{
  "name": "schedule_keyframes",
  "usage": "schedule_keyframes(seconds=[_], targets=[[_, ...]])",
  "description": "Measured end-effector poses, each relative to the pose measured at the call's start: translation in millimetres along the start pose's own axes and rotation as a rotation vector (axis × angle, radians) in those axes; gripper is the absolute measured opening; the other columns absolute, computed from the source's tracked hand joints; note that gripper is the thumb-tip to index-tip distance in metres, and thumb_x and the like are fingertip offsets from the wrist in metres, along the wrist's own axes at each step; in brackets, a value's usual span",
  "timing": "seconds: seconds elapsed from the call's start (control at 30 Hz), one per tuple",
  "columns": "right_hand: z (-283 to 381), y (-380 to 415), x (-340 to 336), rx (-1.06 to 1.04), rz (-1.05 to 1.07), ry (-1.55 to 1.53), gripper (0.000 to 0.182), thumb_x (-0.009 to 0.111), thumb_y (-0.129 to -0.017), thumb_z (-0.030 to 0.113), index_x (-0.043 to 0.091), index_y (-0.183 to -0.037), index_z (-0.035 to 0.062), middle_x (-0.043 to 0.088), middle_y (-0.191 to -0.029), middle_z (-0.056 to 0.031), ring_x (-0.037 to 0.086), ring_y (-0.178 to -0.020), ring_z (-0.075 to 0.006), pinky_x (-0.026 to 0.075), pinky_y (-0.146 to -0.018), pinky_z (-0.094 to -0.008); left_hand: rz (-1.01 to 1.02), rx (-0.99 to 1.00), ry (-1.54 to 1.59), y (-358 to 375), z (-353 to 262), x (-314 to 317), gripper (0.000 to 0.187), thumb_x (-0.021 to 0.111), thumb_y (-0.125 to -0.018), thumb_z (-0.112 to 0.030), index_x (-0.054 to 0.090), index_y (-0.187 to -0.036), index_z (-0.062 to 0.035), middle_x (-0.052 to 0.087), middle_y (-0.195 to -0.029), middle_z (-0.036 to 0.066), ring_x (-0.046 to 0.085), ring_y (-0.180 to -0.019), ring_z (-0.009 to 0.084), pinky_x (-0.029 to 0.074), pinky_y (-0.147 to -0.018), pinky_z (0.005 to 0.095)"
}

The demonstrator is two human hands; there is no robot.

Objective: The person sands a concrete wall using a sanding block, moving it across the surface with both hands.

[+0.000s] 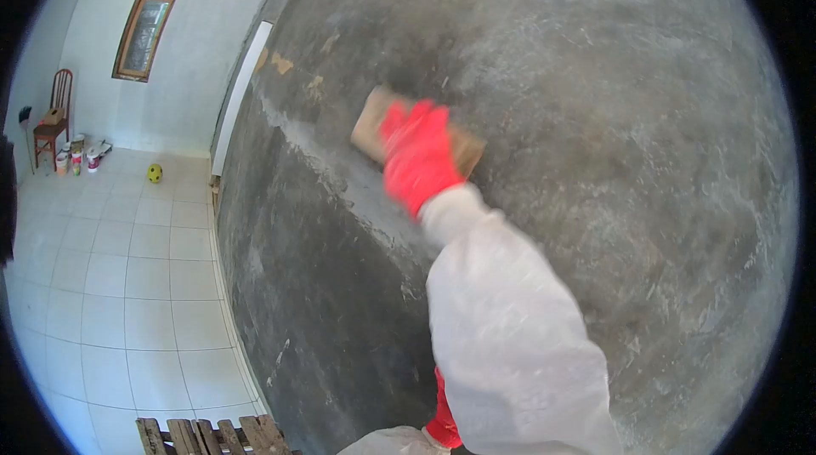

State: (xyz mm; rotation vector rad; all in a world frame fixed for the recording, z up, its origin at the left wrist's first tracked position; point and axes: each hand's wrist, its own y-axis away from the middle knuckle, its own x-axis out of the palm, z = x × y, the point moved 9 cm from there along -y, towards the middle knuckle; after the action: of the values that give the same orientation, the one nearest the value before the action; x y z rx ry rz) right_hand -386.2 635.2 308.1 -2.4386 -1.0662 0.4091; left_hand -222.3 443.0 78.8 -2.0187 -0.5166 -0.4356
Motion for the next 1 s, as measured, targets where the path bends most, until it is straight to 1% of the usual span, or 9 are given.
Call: schedule_keyframes(seconds=[0.23,0.3,0.5,0.63,0.7,0.77,0.87,0.93,1.0], targets=[[-18,146,-31,-0.284,0.353,-0.166,0.071,0.065,-0.08,0.052,0.046,-0.14,0.0192,0.042,-0.147,-0.0022,0.046,-0.12,-0.0309,0.037,-0.097,-0.049,0.042,-0.055,-0.055,-7,-5,-3,0.062,0.063,-0.084,-0.018,0.044,-0.139,0.0015,0.042,-0.141,0.021,0.04,-0.131,0.0407,0.028,-0.113,0.0561],[-84,157,-52,-0.171,-0.028,-0.241,0.069,0.067,-0.078,0.05,0.049,-0.136,0.0186,0.044,-0.143,-0.0032,0.047,-0.118,-0.0304,0.039,-0.094,-0.0482,0.044,-0.083,-0.064,-9,-6,-2,0.061,0.063,-0.084,-0.018,0.044,-0.139,0.0015,0.042,-0.141,0.021,0.039,-0.131,0.0404,0.028,-0.113,0.056],[-212,37,-75,0.332,-0.251,0.012,0.053,0.07,-0.075,0.038,0.058,-0.122,0.0165,0.059,-0.118,-0.0078,0.059,-0.099,-0.0321,0.048,-0.073,-0.0481,0.07,-0.109,-0.09,-4,-6,0,0.062,0.062,-0.084,-0.017,0.043,-0.14,0.0018,0.04,-0.141,0.021,0.038,-0.132,0.0406,0.027,-0.114,0.0567],[-137,7,-38,0.316,-0.022,0.033,0.053,0.063,-0.079,0.038,0.056,-0.124,0.0123,0.057,-0.126,-0.0095,0.057,-0.106,-0.0331,0.046,-0.084,-0.0505,0.233,-0.184,-0.044,22,40,19,0.06,0.06,-0.086,-0.02,0.043,-0.139,0.0039,0.042,-0.139,0.022,0.039,-0.13,0.0428,0.029,-0.11,0.0574],[-51,44,-10,0.15,-0.137,0.144,0.049,0.058,-0.083,0.033,0.053,-0.128,0.0121,0.056,-0.127,-0.012,0.052,-0.113,-0.0366,0.038,-0.092,-0.0571,0.29,0.017,0.059,-22,8,8,0.059,0.064,-0.086,-0.03,0.048,-0.133,0.0016,0.05,-0.13,0.022,0.045,-0.125,0.0425,0.036,-0.104,0.0519],[11,115,-14,-0.155,0.199,-0.049,0.056,0.055,-0.087,0.031,0.047,-0.139,0.0122,0.046,-0.143,-0.0106,0.048,-0.121,-0.0382,0.035,-0.099,-0.0564,0.292,-0.134,0.119,10,34,15,0.056,0.065,-0.086,-0.031,0.049,-0.129,0.0017,0.052,-0.125,0.021,0.047,-0.12,0.0408,0.038,-0.1,0.0514],[17,224,-26,-0.229,0.146,-0.135,0.059,0.054,-0.086,0.031,0.045,-0.141,0.0115,0.045,-0.144,-0.01,0.047,-0.121,-0.0374,0.035,-0.1,-0.0545,0.204,-0.551,0.201,72,84,22,0.048,0.068,-0.088,-0.033,0.052,-0.118,0.0019,0.056,-0.11,0.017,0.053,-0.107,0.0359,0.043,-0.087,0.0498],[-24,275,-32,-0.083,0.119,-0.037,0.065,0.065,-0.077,0.033,0.05,-0.137,0.011,0.047,-0.139,-0.0087,0.048,-0.116,-0.0362,0.04,-0.097,-0.0532,0.53,-0.367,0.843,-7,35,7,0.045,0.059,-0.094,-0.028,0.05,-0.127,0.0016,0.048,-0.131,0.018,0.045,-0.122,0.0335,0.037,-0.101,0.0471],[-107,318,-82,0.085,0.125,-0.206,0.07,0.071,-0.069,0.034,0.054,-0.133,0.0122,0.047,-0.137,-0.0074,0.048,-0.114,-0.0363,0.042,-0.094,-0.0528,0.214,-0.048,-0.256,10,2,-20,0.043,0.051,-0.097,-0.022,0.047,-0.133,0.0008,0.037,-0.143,0.02,0.038,-0.13,0.034,0.03,-0.108,0.0473]])
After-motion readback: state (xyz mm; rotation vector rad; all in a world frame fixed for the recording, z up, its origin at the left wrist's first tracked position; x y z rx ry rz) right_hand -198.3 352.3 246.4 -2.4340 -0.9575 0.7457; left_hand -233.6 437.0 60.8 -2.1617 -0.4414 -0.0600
